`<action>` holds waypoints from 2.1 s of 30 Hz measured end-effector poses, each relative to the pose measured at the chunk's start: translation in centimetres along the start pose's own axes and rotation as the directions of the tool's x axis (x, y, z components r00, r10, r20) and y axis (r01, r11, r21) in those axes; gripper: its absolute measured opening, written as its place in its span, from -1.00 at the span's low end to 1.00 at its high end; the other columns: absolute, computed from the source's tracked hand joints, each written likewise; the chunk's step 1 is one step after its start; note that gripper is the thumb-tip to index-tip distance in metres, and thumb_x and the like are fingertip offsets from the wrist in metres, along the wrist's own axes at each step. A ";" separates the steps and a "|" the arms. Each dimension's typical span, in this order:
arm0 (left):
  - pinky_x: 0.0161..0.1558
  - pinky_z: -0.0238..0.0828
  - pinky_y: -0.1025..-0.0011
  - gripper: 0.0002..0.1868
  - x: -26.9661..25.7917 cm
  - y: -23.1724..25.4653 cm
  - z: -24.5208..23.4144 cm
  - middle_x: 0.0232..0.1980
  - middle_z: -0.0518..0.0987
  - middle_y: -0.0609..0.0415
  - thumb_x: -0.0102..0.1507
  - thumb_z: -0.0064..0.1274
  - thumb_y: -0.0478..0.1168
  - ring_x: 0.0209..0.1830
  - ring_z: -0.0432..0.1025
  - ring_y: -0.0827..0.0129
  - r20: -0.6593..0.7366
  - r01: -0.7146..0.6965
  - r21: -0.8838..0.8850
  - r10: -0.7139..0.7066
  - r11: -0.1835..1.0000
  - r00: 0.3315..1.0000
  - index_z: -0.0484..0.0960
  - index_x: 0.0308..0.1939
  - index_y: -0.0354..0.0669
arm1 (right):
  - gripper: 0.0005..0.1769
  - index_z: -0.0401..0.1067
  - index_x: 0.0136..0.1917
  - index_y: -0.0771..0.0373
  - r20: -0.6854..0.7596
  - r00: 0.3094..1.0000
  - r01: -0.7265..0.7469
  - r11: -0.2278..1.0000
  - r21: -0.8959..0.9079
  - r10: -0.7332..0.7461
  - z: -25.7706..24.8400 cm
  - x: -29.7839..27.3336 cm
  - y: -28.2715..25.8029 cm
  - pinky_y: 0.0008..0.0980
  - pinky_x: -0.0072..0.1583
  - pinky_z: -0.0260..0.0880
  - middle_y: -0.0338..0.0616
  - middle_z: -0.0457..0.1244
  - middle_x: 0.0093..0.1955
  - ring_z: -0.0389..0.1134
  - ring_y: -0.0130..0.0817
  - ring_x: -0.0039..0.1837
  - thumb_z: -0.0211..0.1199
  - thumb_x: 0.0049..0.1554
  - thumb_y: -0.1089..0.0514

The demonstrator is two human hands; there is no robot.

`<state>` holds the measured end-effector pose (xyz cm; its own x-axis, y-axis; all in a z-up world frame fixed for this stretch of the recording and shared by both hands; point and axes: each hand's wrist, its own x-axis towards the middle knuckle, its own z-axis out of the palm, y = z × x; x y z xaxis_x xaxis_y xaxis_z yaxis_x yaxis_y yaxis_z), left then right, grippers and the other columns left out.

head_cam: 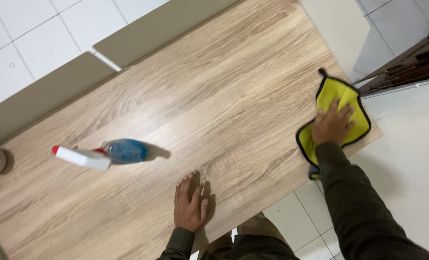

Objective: Cleaning a wooden table using a spray cleaner and a yellow cloth.

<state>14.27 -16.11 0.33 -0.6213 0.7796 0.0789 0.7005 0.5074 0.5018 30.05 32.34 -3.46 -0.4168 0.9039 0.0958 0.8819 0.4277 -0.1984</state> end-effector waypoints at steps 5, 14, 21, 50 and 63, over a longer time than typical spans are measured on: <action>0.54 -0.17 -0.06 -0.56 -4.2 -0.6 -0.2 0.55 0.18 -0.26 0.32 -0.08 -0.07 0.59 0.02 -0.09 -0.026 0.010 -0.010 -0.010 1.000 1.000 0.55 0.22 -0.17 | -0.20 -0.04 0.71 0.16 0.112 0.963 0.247 0.969 0.012 -0.246 -0.9 -2.1 -12.1 0.48 0.53 -0.28 0.30 -0.19 0.72 -0.23 0.33 0.71 0.01 0.30 -0.08; 0.53 -0.10 -0.10 -0.58 -8.7 -1.0 -1.8 0.53 0.21 -0.26 0.30 -0.02 -0.13 0.58 0.06 -0.11 -0.123 0.024 0.004 -0.023 1.000 0.992 0.52 0.23 -0.15 | -0.26 -0.14 0.67 0.03 0.370 0.475 0.805 0.564 0.184 -0.799 -3.4 -22.7 -32.1 0.30 0.55 -0.42 0.27 -0.24 0.68 -0.32 0.20 0.68 -0.12 0.32 -0.18; 0.52 -0.07 -0.10 -0.56 -12.0 -1.7 -2.3 0.52 0.21 -0.23 0.26 0.04 -0.14 0.57 0.08 -0.08 -0.210 0.078 -0.062 -0.089 0.995 0.974 0.52 0.22 -0.13 | -0.37 0.21 0.51 0.15 0.526 0.169 0.887 0.361 0.288 -0.834 -5.8 -32.8 -22.7 0.24 0.55 -0.49 0.07 -0.31 0.74 -0.39 0.03 0.72 -0.01 0.24 -0.12; 0.50 0.07 -0.04 -0.61 -2.3 8.8 1.3 0.54 0.22 -0.25 0.30 -0.04 -0.25 0.58 0.10 -0.14 -0.434 0.446 -0.135 -0.457 0.885 0.776 0.50 0.22 -0.23 | -0.40 0.36 0.43 0.26 0.432 -0.208 0.906 -0.006 0.423 -0.878 -5.0 -19.9 -27.1 0.21 0.58 -0.39 0.19 -0.23 0.69 -0.27 0.07 0.69 0.08 0.14 0.08; 0.51 0.07 -0.03 0.02 12.6 -1.4 -7.8 0.50 0.16 -0.33 0.19 0.36 -0.09 0.55 0.12 -0.09 -0.509 0.679 -0.513 -0.824 0.524 0.251 0.04 0.51 -0.39 | -0.24 -0.08 0.72 0.19 0.244 0.589 0.775 0.624 0.100 -0.770 -0.8 4.0 -16.9 0.45 0.60 -0.35 0.40 -0.10 0.62 -0.16 0.29 0.73 -0.09 0.39 -0.13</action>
<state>2.74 -9.90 7.37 -0.9115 -0.4090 0.0447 -0.2352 0.6071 0.7590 13.60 28.73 1.02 -0.9787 0.2034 -0.0284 0.2053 0.9676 -0.1471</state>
